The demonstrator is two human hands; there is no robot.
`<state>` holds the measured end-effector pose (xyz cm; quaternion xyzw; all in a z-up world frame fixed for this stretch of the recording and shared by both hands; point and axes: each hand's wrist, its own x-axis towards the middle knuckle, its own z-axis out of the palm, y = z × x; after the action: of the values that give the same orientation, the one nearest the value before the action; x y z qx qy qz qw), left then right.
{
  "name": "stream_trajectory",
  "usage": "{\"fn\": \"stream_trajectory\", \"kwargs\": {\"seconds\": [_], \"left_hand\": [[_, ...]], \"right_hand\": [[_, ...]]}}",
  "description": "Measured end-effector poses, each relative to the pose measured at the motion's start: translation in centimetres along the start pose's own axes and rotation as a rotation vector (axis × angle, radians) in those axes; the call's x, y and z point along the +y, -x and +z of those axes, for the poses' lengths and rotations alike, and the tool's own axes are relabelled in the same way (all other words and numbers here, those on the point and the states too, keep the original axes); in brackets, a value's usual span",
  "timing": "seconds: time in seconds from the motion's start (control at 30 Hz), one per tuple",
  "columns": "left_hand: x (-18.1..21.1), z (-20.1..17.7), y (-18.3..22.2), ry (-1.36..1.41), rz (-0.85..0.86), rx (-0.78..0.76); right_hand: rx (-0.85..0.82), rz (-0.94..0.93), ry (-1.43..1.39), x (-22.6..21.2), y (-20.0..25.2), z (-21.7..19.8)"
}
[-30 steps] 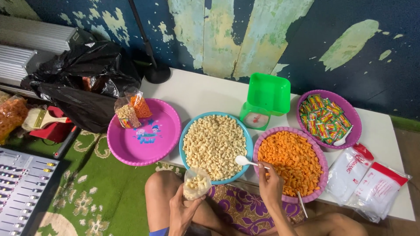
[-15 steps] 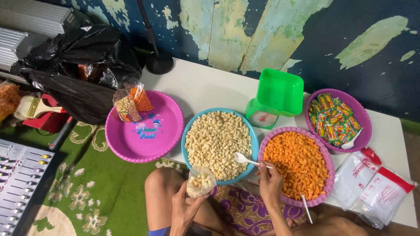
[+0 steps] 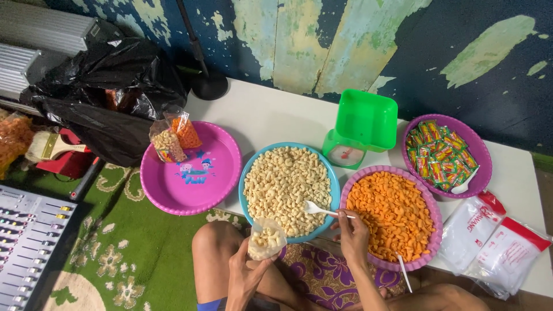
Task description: Filling small plastic bags with macaroni using a spoon from a large bowl.
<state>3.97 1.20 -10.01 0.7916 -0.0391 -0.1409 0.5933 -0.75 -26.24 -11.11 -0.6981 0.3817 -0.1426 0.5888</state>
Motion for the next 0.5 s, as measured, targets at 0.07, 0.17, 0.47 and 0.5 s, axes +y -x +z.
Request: {"fn": "stream_trajectory", "kwargs": {"seconds": [0.07, 0.17, 0.47, 0.5], "left_hand": [[0.0, 0.1, 0.2, 0.002, 0.01, 0.001], [-0.4, 0.3, 0.2, -0.002, 0.037, 0.0], [-0.3, 0.1, 0.4, -0.003, 0.024, -0.014], [-0.4, 0.2, 0.4, -0.007, 0.031, -0.011]], "right_hand": [[-0.008, 0.029, -0.018, 0.4, -0.2, 0.1], [-0.001, 0.061, -0.086, 0.7, -0.2, 0.3], [0.041, 0.061, -0.307, 2.1, 0.1, -0.3], [0.034, 0.037, -0.331, 2.3, 0.1, -0.5]]}}
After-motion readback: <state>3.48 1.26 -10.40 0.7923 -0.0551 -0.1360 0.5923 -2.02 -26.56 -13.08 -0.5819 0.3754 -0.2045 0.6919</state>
